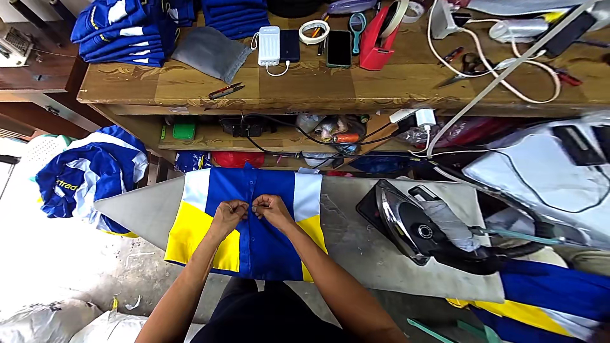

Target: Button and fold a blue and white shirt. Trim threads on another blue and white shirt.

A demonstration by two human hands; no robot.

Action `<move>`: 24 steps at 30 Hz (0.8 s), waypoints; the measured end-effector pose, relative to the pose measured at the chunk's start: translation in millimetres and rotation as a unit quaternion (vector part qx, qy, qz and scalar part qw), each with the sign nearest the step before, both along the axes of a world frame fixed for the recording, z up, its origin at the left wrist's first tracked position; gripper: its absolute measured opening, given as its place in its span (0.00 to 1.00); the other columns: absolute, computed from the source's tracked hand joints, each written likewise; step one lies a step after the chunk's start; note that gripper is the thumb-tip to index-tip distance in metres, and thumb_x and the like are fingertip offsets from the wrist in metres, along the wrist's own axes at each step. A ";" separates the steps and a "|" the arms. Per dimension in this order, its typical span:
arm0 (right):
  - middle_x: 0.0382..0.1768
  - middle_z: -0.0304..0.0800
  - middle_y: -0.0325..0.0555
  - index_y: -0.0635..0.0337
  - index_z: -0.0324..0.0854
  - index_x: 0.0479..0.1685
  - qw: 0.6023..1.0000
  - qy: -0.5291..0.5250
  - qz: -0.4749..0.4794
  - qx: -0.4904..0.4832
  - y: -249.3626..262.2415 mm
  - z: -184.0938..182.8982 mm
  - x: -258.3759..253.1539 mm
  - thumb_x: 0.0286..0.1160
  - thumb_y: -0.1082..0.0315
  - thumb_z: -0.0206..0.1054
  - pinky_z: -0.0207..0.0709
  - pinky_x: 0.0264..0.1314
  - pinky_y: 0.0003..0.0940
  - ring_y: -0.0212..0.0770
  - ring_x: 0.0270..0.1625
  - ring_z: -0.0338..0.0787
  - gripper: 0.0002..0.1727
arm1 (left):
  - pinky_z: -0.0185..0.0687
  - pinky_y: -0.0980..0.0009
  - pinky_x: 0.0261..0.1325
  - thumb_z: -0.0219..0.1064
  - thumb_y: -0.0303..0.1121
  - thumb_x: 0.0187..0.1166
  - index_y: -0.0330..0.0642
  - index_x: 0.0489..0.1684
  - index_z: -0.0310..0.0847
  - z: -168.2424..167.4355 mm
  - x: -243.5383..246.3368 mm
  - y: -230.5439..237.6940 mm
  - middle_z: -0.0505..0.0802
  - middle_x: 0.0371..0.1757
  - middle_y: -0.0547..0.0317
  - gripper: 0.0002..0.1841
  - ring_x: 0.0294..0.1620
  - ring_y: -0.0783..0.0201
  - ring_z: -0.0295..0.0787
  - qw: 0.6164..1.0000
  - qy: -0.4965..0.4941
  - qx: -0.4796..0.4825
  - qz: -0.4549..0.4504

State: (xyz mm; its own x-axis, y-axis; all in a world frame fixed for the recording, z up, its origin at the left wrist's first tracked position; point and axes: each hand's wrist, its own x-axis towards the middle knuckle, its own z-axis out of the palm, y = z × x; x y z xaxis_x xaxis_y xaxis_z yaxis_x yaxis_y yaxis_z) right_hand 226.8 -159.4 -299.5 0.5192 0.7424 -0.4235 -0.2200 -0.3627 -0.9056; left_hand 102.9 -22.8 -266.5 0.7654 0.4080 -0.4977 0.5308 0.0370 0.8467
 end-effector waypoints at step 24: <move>0.29 0.87 0.42 0.68 0.79 0.48 0.990 0.020 -0.141 0.012 13.4 -1.4 -18.5 0.63 0.82 0.69 0.81 0.34 0.27 0.31 0.28 0.85 0.13 | 0.89 0.64 0.51 0.73 0.23 0.70 0.30 0.43 0.82 -31.7 -2.3 -29.9 0.92 0.38 0.48 0.09 0.40 0.58 0.91 0.954 -0.077 0.291 0.013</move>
State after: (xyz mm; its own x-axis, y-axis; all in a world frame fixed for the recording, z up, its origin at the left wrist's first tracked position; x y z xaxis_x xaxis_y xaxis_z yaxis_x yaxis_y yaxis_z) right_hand 208.3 -146.0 -300.9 0.6904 0.5804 -0.4318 -0.3459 -0.2593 -0.9017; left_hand 100.5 -52.7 -298.2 0.7973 0.6002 -0.0638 0.4032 -0.4510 0.7962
